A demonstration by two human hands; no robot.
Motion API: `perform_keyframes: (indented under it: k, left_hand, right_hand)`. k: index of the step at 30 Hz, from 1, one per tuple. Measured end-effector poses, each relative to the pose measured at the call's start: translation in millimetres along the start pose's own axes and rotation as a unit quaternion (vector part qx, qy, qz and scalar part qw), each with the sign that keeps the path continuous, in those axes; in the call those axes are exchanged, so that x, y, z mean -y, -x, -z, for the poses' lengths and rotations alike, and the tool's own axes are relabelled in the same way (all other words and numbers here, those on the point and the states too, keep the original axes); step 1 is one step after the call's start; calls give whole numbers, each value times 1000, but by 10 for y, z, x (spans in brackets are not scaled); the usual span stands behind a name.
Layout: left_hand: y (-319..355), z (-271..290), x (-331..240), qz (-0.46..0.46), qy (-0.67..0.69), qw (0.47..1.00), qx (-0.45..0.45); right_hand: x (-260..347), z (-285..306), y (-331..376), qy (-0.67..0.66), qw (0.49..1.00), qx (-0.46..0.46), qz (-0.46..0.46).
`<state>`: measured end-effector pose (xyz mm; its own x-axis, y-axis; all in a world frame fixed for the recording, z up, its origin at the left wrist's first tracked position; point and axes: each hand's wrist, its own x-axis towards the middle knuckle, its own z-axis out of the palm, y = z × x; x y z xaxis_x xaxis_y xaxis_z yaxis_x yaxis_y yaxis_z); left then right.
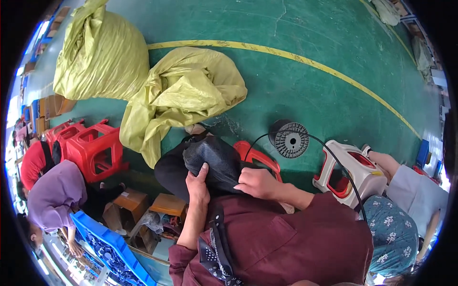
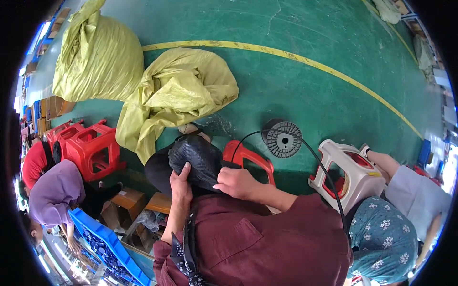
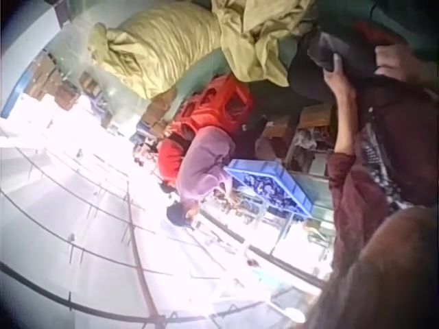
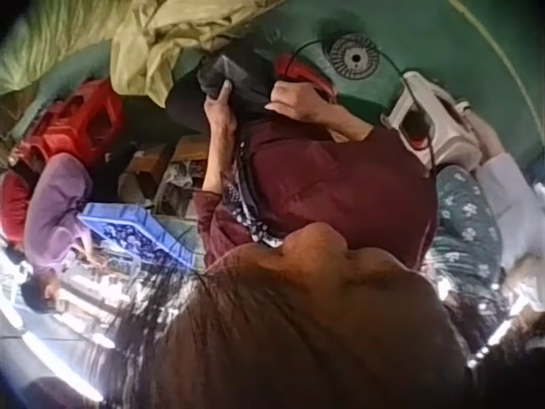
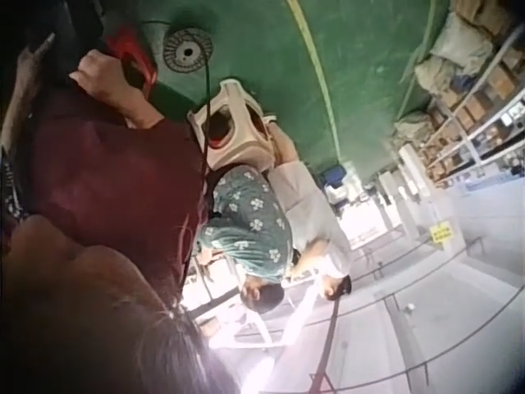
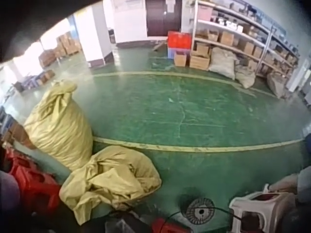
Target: The person assembles blue petal-shaped plastic pieces onto circular blue bases by hand, attaching the petals to the bases at an industrial assembly line.
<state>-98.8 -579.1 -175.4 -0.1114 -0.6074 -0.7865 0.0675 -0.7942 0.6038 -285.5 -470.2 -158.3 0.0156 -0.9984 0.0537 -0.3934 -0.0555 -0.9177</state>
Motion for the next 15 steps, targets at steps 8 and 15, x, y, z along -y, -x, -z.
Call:
perform_keyframes:
  k: [8, 15]
  left_hand:
    - [66, 130, -71, -40, 64, 996, -41]
    - [175, 88, -46, -29, 27, 998, -46]
  right_hand:
    - [-1828, 660, 1068, -397, 716, 16, -574]
    - [-3810, -57, 2082, -283, 649, -356, -610]
